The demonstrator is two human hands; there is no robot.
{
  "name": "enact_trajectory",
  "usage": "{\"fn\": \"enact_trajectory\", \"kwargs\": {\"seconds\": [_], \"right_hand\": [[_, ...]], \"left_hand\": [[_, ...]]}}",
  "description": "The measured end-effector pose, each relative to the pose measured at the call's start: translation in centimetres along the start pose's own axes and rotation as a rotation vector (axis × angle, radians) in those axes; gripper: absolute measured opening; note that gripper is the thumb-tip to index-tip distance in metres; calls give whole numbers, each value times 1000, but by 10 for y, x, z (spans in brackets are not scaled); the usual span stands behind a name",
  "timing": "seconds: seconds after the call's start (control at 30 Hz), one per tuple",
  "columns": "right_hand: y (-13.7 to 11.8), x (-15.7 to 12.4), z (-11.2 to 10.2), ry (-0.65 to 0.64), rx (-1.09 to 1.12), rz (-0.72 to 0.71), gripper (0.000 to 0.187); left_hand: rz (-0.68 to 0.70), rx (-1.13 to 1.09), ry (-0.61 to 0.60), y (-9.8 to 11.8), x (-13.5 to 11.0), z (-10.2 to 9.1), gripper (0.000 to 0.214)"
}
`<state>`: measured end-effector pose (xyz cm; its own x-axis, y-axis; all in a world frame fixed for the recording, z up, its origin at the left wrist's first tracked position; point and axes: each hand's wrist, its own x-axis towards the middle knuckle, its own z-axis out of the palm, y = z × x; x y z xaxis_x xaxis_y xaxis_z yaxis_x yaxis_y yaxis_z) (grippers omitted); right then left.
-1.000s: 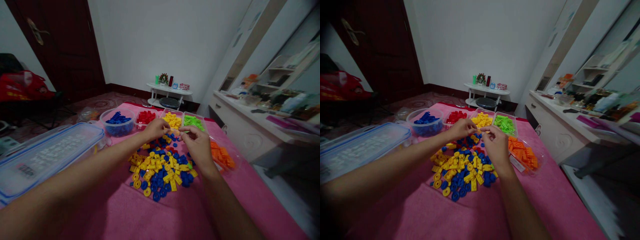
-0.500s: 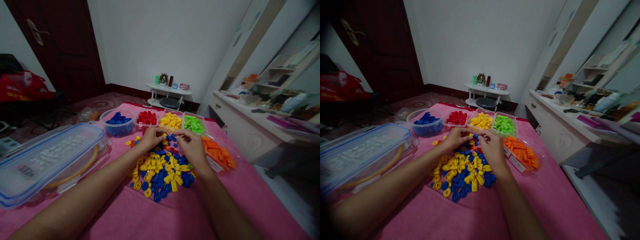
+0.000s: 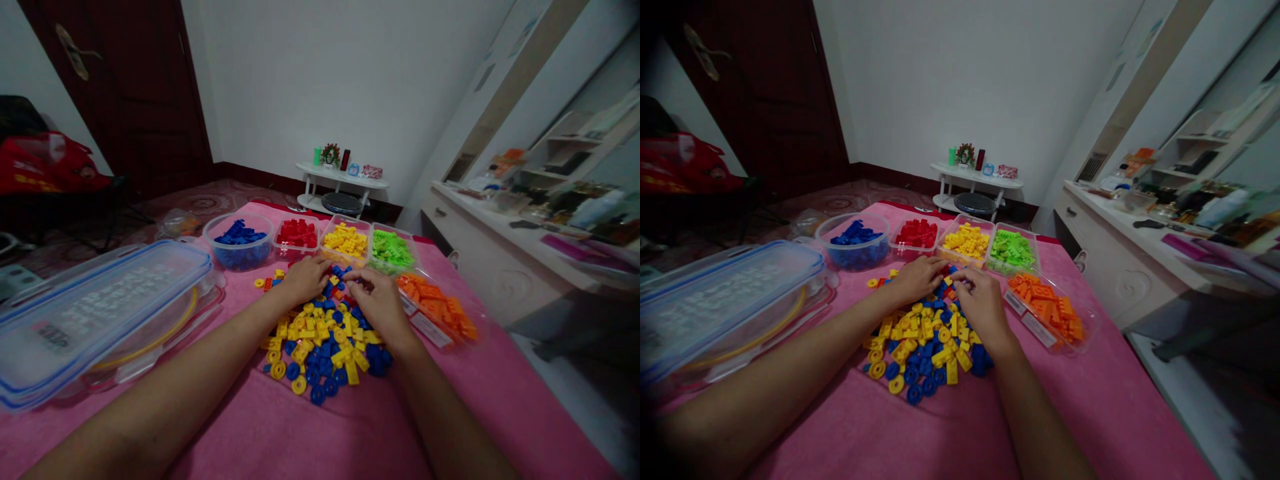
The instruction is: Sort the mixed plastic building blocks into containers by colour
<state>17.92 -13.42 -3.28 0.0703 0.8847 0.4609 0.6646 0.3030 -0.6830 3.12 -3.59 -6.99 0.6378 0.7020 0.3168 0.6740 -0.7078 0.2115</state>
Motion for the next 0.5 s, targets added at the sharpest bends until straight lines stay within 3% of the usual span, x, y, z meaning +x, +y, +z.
{"fn": "enact_trajectory", "kwargs": {"seconds": [0.17, 0.37, 0.5], "right_hand": [[12, 2, 1, -23, -77, 12, 19], [33, -6, 12, -262, -234, -126, 43], [37, -9, 16, -342, -264, -152, 39]], "left_hand": [[-45, -20, -29, -1, -2, 1, 28], [-37, -198, 2, -9, -7, 2, 28], [-42, -273, 36, -8, -5, -13, 27]]}}
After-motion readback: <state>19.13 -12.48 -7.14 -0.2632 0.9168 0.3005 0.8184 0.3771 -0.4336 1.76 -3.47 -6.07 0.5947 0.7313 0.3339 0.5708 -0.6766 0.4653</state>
